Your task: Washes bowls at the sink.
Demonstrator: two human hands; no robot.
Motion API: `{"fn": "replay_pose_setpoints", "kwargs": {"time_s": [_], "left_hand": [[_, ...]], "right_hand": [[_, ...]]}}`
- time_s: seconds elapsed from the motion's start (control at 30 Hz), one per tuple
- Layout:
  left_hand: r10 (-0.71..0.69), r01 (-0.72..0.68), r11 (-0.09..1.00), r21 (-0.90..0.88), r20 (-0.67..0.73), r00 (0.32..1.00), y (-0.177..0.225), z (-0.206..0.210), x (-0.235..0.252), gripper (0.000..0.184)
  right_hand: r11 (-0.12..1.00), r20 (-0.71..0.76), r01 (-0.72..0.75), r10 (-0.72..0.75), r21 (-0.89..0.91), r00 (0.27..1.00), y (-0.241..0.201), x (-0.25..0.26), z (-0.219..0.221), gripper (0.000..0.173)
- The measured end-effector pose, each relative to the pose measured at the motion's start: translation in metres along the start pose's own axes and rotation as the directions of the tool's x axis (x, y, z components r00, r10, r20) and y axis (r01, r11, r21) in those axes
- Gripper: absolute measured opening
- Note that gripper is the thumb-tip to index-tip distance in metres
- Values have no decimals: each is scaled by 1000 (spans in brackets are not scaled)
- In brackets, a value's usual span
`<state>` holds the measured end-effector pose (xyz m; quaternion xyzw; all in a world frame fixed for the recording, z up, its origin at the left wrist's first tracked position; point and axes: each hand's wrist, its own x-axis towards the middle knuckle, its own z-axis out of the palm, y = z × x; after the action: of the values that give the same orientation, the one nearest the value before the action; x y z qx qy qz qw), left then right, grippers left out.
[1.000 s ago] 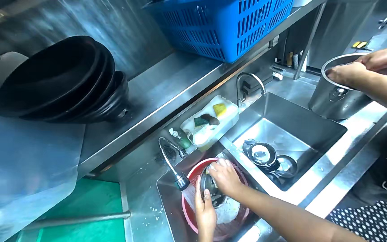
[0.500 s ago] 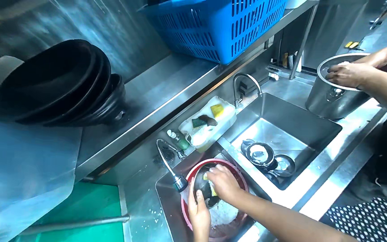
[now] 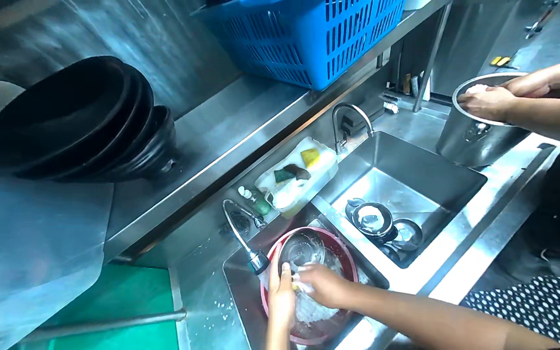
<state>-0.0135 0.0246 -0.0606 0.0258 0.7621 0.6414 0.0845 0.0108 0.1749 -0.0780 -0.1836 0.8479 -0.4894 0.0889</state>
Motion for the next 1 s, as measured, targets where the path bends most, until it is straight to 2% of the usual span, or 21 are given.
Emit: {"fn": "replay_pose_setpoints", "kwargs": {"time_s": [0.07, 0.1, 0.17, 0.2, 0.27, 0.3, 0.37, 0.43, 0.47, 0.53, 0.57, 0.6, 0.63, 0.7, 0.73, 0.77, 0.83, 0.87, 0.93, 1.0], "left_hand": [[55, -64, 991, 114, 78, 995, -3, -3, 3, 58], [63, -78, 984, 163, 96, 993, -5, -1, 3, 64], [78, -102, 966, 236, 110, 991, -7, 5, 2, 70], [74, -96, 964, 249, 94, 993, -7, 8, 2, 70], [24, -20, 980, 197, -16, 1000, -6, 14, 4, 63], [-26, 37, 990, 134, -85, 996, -5, 19, 6, 58], [-157, 153, 988, -36, -191, 969, -8, 34, 7, 52], [-325, 279, 939, -204, -250, 912, -16, 51, 7, 47], [-419, 344, 892, -291, -253, 872, -22, 58, 8, 49], [-559, 436, 782, -446, -194, 806, -26, 74, 7, 48], [-580, 451, 747, -489, -147, 801, -21, 81, -1, 41], [-550, 439, 739, -512, -82, 831, -13, 85, -15, 34], [-498, 433, 729, -530, 23, 867, -4, 83, -32, 41], [-472, 456, 667, -590, 139, 870, 21, 85, -42, 45], [-508, 480, 623, -617, 147, 848, 23, 90, -35, 41], [-541, 516, 581, -629, 174, 823, 12, 93, -25, 38], [-583, 573, 615, -542, 177, 793, -9, 93, -11, 27], [-562, 579, 665, -471, 195, 804, -12, 89, -7, 28], [-457, 511, 815, -273, 238, 857, -17, 78, -3, 36], [-355, 394, 914, -96, 279, 892, -18, 69, -1, 41]], "right_hand": [[949, 134, 14, 29, -316, 991, 17, -4, -10, 25], [899, 147, 5, 67, -438, 987, 22, -4, -19, 26], [801, 68, -15, 70, -598, 995, 30, -2, -36, 28], [782, -12, -49, 53, -622, 999, 35, -1, -42, 28], [823, -206, -144, 33, -549, 978, 39, -3, -52, 26], [880, -312, -196, 58, -432, 948, 39, -6, -55, 25], [966, -514, -253, 186, -61, 837, 42, -14, -55, 26], [939, -603, -221, 339, 262, 722, 34, -25, -49, 31], [920, -606, -207, 377, 333, 701, 25, -34, -41, 37], [942, -634, -138, 310, 306, 708, 5, -51, -18, 45], [966, -653, -78, 225, 246, 723, -3, -57, -4, 45], [986, -664, -23, 126, 163, 737, -9, -60, 7, 41], [999, -663, 5, 32, 54, 748, -11, -60, 13, 35], [989, -647, -9, -88, -145, 757, -15, -51, 2, 31], [982, -625, -61, -65, -178, 778, -21, -44, -13, 34], [978, -576, -147, 36, -147, 817, -31, -34, -33, 38], [946, -414, -325, 300, 10, 860, -46, -11, -81, 36], [914, -313, -387, 405, 122, 859, -47, 1, -102, 33], [826, -124, -430, 501, 365, 857, -34, 17, -122, 25], [664, 40, -420, 507, 618, 861, -12, 23, -120, 22]]}}
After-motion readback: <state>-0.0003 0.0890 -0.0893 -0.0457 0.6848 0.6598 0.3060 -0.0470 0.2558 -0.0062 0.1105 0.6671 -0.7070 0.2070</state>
